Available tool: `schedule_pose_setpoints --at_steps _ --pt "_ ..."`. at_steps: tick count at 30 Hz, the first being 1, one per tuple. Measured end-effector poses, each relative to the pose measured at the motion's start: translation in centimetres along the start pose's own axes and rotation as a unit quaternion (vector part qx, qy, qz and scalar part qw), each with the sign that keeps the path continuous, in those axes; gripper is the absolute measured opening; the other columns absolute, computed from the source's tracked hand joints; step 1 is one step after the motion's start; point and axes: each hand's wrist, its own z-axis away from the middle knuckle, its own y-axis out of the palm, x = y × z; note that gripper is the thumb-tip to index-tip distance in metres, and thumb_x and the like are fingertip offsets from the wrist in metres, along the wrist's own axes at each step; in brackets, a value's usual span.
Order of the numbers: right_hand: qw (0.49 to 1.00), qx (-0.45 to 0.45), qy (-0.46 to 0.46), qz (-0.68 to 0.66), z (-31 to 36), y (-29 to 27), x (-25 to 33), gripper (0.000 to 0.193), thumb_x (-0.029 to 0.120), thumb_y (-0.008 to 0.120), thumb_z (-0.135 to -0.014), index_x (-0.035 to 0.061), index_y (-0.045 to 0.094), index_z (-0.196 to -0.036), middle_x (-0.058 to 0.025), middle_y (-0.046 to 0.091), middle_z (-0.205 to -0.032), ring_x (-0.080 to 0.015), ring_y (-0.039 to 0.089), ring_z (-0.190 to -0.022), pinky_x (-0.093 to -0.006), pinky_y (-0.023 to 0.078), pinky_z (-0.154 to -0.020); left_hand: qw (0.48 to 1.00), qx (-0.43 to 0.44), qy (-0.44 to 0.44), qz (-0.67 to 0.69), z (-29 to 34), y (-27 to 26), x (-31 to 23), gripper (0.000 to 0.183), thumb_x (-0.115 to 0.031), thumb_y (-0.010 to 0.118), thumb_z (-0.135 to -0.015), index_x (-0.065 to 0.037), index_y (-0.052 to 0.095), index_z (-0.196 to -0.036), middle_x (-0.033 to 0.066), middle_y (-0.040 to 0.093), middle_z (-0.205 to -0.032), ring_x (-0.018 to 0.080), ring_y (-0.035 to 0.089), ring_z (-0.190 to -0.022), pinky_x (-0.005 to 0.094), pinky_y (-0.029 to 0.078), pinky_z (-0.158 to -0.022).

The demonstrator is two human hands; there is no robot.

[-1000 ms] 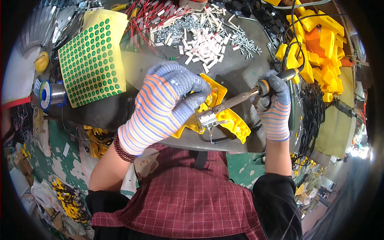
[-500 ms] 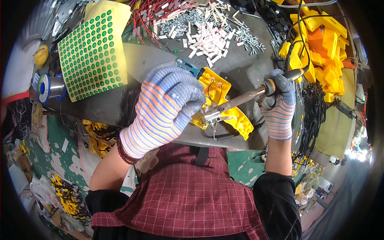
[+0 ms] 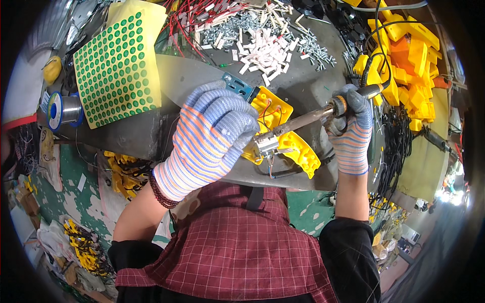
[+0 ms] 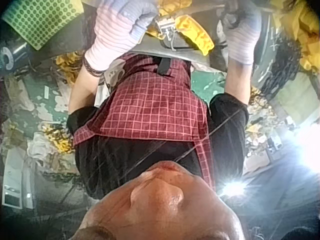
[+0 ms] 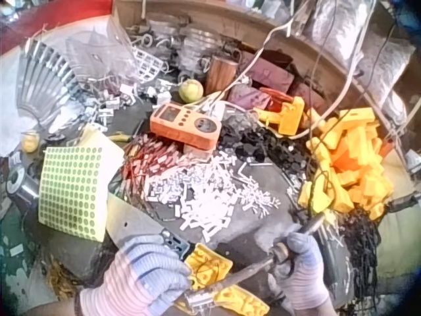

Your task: Assembling and soldering components into a yellow plastic housing for a small electronic device.

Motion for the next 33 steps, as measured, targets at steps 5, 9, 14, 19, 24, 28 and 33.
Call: schedule_pose_setpoints --at_steps 5,9,14,19,24,28,33 --pt "1.0 -0.013 0.019 -0.007 0.0 0.3 0.0 0.014 0.022 0.063 -0.088 0.009 0.058 -0.092 -0.003 0.06 -0.079 -0.0141 0.059 -0.067 -0.0288 0.051 -0.063 1.0 0.002 0.005 -0.013 0.2 0.1 0.1 0.016 -0.016 0.071 -0.075 -0.011 0.062 -0.087 0.0063 0.066 -0.098 0.0311 0.062 -0.096 0.0484 0.046 -0.095" --pt "0.999 -0.023 0.017 0.019 -0.1 0.3 -0.1 0.015 0.023 0.062 -0.087 0.0088 0.058 -0.09 -0.0032 0.06 -0.076 -0.0139 0.058 -0.064 -0.0275 0.051 -0.061 1.0 -0.009 0.007 -0.014 0.1 0.3 0.2 0.016 -0.017 0.07 -0.075 -0.011 0.062 -0.087 0.0068 0.066 -0.097 0.0312 0.062 -0.095 0.0486 0.046 -0.094" --pt "0.999 0.015 0.042 -0.006 -0.6 -0.6 0.1 0.017 0.024 0.062 -0.086 0.008 0.058 -0.088 -0.0035 0.06 -0.075 -0.014 0.058 -0.061 -0.0271 0.051 -0.058 0.999 -0.014 0.025 -0.014 0.4 0.5 0.4 0.013 -0.018 0.068 -0.078 -0.012 0.062 -0.087 0.0064 0.066 -0.097 0.0305 0.062 -0.094 0.0497 0.046 -0.093" --pt "0.999 0.027 0.02 -0.029 -0.9 -0.8 -0.5 0.022 0.018 0.066 -0.077 0.0066 0.058 -0.095 -0.0052 0.06 -0.082 -0.0203 0.061 -0.07 -0.033 0.054 -0.066 0.999 -0.001 0.036 -0.027 0.4 0.4 0.3 0.013 -0.019 0.068 -0.078 -0.013 0.064 -0.089 0.0045 0.066 -0.099 0.0296 0.061 -0.097 0.049 0.046 -0.093" --pt "0.997 0.022 0.044 -0.05 -1.0 -1.4 -0.4 0.024 0.017 0.066 -0.076 0.0066 0.059 -0.097 -0.0059 0.062 -0.085 -0.0235 0.063 -0.073 -0.0374 0.055 -0.068 0.999 0.004 0.033 -0.026 0.6 0.3 0.4 0.015 -0.019 0.069 -0.077 -0.014 0.065 -0.09 0.0033 0.066 -0.1 0.0289 0.06 -0.099 0.0483 0.046 -0.093" --pt "0.997 -0.004 0.041 -0.064 -1.0 -2.0 -0.6 0.026 0.017 0.066 -0.077 0.007 0.06 -0.1 -0.0063 0.064 -0.086 -0.0248 0.064 -0.072 -0.0402 0.056 -0.068 0.999 -0.004 0.031 -0.016 0.6 0.5 0.4 0.016 -0.018 0.07 -0.076 -0.013 0.066 -0.09 0.0035 0.066 -0.099 0.0287 0.06 -0.098 0.0487 0.046 -0.093" --pt "0.996 -0.012 0.049 -0.077 -1.2 -1.6 -0.4 0.025 0.016 0.065 -0.077 0.0069 0.06 -0.1 -0.0068 0.064 -0.086 -0.026 0.064 -0.07 -0.0412 0.057 -0.065 0.999 -0.011 0.035 -0.012 0.7 0.6 0.5 0.017 -0.018 0.071 -0.075 -0.013 0.066 -0.091 0.0036 0.066 -0.099 0.0287 0.061 -0.097 0.049 0.047 -0.092"
